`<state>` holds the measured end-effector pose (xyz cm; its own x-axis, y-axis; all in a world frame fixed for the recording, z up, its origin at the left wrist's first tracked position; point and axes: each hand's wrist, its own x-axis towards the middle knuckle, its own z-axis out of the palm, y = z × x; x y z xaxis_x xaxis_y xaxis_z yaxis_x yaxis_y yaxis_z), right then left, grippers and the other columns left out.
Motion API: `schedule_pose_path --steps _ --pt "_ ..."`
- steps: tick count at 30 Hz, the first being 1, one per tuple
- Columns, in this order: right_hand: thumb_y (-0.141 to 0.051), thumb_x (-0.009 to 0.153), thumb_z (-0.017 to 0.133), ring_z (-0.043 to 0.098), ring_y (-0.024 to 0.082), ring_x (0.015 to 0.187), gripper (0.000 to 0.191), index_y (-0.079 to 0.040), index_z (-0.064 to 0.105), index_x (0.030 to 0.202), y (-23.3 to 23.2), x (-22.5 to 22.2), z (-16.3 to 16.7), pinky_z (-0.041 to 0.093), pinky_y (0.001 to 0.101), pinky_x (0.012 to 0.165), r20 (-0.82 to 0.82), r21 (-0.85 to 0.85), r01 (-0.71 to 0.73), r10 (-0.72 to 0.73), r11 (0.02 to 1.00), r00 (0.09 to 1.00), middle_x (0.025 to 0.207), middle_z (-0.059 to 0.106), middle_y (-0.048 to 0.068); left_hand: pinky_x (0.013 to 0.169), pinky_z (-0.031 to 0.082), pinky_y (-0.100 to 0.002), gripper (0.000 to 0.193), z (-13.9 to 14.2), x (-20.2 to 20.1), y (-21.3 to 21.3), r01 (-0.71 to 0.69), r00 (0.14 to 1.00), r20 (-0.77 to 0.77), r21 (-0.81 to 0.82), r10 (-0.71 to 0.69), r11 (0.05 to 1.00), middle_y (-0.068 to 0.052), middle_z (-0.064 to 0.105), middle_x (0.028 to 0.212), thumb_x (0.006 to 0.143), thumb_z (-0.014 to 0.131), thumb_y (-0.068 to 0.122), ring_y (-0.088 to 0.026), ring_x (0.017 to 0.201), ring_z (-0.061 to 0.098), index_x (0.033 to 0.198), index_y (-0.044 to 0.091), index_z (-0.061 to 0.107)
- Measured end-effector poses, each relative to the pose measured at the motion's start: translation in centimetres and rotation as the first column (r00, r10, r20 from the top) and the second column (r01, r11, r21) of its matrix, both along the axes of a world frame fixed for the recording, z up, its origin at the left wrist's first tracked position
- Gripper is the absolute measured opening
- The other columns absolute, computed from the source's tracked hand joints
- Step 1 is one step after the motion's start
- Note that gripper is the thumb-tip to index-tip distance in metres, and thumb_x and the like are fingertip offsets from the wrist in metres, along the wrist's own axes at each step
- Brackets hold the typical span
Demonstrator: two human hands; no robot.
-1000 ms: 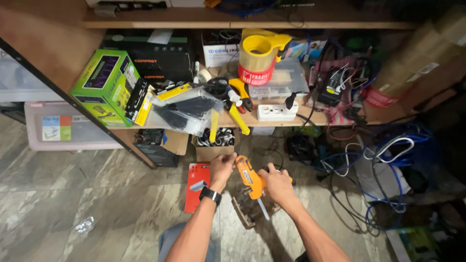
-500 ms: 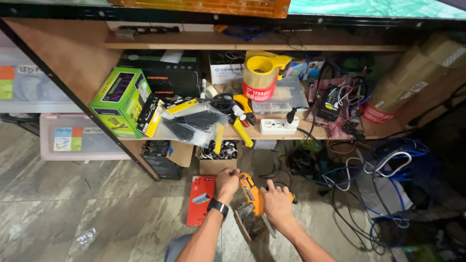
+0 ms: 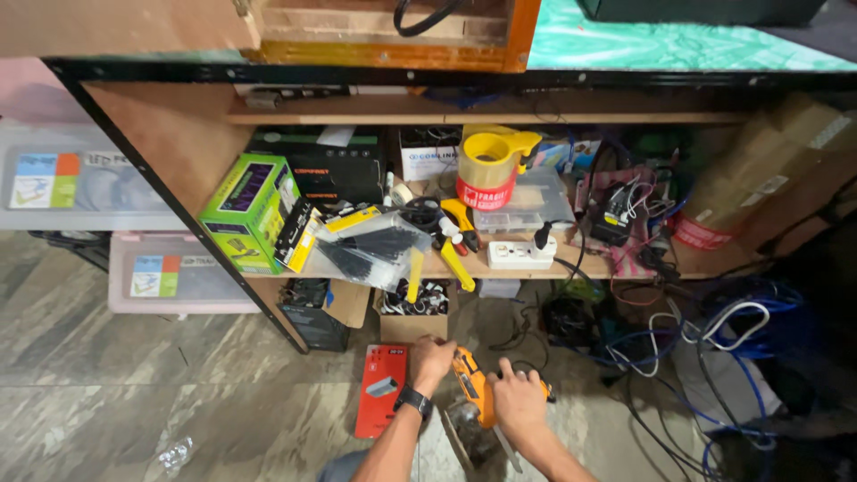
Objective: The person carries a small wooden cabinet with an orange frame to a workbench, opens its front panel, and works inside the cabinet. They use a hot glue gun on a component, adjust the door and its hinges, and reach inside the cabinet to reposition parts.
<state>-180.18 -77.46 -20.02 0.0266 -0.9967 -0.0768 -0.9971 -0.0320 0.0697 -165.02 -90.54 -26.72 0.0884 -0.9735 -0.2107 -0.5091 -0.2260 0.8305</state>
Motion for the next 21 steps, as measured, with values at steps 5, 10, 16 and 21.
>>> schedule_pose_path --steps 5,10,16,21 --pt "-0.016 0.085 0.059 0.067 0.022 0.096 0.021 -0.021 0.068 0.104 -0.3 -0.1 -1.2 0.043 0.0418 0.085 0.019 -0.04 -0.002 0.003 0.999 1.0 0.121 0.059 0.007 0.074 0.06 -0.041 0.034 -0.3 -0.1 -0.1 0.017 0.999 0.044 -0.003 -0.016 1.0 -0.018 0.075 0.08 0.077 0.074 0.037 -0.032 0.079 0.077 0.083 0.004 0.079" --pt "-0.019 0.086 0.059 0.067 0.022 0.096 0.02 -0.02 0.068 0.105 -0.5 -0.4 -2.1 0.042 0.0413 0.086 -0.015 -0.017 0.014 -0.014 1.0 1.0 0.119 0.059 0.005 0.075 0.06 -0.042 0.035 -1.2 -0.4 -0.1 0.073 0.994 0.084 0.024 -0.075 0.997 -0.02 0.074 0.079 0.081 0.072 0.037 -0.034 0.078 0.076 0.083 0.002 0.078" --pt "-0.018 0.083 0.062 0.067 0.022 0.095 0.023 -0.019 0.068 0.105 0.0 -1.0 -2.2 0.042 0.0407 0.084 -0.012 -0.06 -0.007 0.006 0.998 1.0 0.117 0.059 0.006 0.076 0.06 -0.042 0.033 -2.1 -1.1 -0.2 0.078 0.993 0.091 -0.102 -0.069 0.992 -0.021 0.073 0.078 0.078 0.074 0.034 -0.035 0.08 0.076 0.08 0.001 0.078" --pt "-0.016 0.083 0.062 0.068 0.022 0.092 0.025 -0.018 0.068 0.107 0.4 -1.4 -2.1 0.043 0.041 0.082 -0.021 -0.081 -0.024 0.023 0.996 1.0 0.116 0.059 0.007 0.077 0.059 -0.043 0.034 -0.9 -1.4 0.3 0.063 0.996 0.063 -0.025 -0.062 0.998 -0.023 0.073 0.08 0.078 0.075 0.035 -0.036 0.083 0.075 0.081 0.001 0.078"
